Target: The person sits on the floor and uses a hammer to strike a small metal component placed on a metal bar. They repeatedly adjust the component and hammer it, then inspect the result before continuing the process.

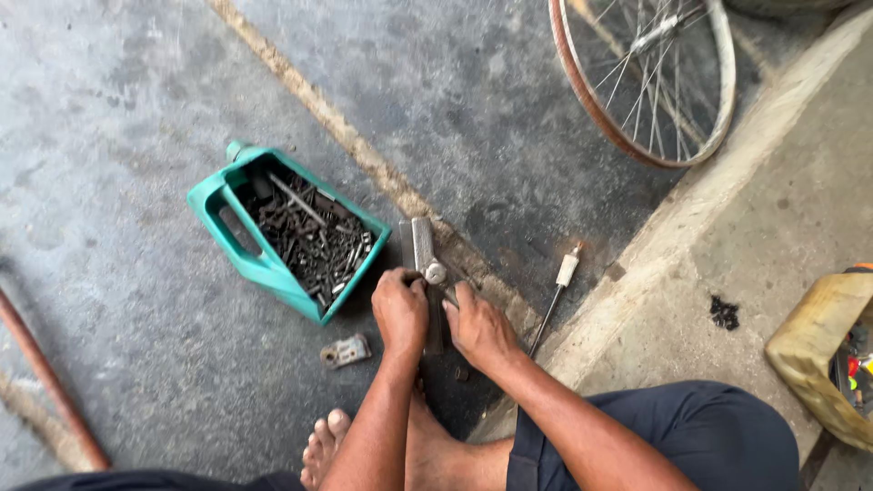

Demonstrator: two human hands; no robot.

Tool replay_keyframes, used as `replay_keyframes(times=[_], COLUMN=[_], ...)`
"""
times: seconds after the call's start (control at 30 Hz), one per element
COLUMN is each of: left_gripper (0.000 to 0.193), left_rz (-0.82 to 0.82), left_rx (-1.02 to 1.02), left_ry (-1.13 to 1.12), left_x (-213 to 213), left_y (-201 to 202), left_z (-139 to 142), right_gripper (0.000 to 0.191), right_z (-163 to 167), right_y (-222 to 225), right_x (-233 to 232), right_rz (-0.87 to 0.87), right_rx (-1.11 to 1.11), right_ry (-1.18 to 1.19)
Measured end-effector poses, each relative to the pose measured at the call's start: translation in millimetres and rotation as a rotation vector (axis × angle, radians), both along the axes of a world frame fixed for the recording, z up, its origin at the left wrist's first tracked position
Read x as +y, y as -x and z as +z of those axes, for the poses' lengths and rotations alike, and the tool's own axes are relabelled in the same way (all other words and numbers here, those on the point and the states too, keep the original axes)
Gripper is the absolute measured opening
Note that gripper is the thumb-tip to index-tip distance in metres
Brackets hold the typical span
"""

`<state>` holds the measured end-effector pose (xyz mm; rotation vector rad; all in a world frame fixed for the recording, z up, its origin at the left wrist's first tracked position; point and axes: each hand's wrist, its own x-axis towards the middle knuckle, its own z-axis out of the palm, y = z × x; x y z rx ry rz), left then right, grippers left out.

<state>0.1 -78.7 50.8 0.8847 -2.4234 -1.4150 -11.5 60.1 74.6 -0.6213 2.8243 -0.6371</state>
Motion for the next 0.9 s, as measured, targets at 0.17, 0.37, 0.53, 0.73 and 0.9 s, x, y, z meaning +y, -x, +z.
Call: replay_keyframes(times=[0.17,0.37,0.53,0.73,0.9], left_gripper=[0.010,0.010,0.011,0.012,0.012], left_rz=[-0.020,-0.039,-0.041,-0.032,-0.014], left_rx=[0.070,0.024,0.072,0.057,0.081], left_ry=[0.066,0.049,0.085,0.052,0.079], left_x=[2,3,3,5,3], left_y=[-3,-4,-3,-5,-4], left_z=[1,1,1,-3,-3], right_gripper=[0.029,0.025,0.028,0.025,0.031], right_z=[1,4,8,13,-2], right_y=[4,-5,1,-1,-9], right_x=[9,4,-3,5,-1], right_rz=[-0.092,-0.034,-0.041,-0.075,-0.085], right_rx=[-0.095,0.063,-0.233,-0.144,-0.057], right_ry=[0.048,0.183,-0.128,0.037,0.030])
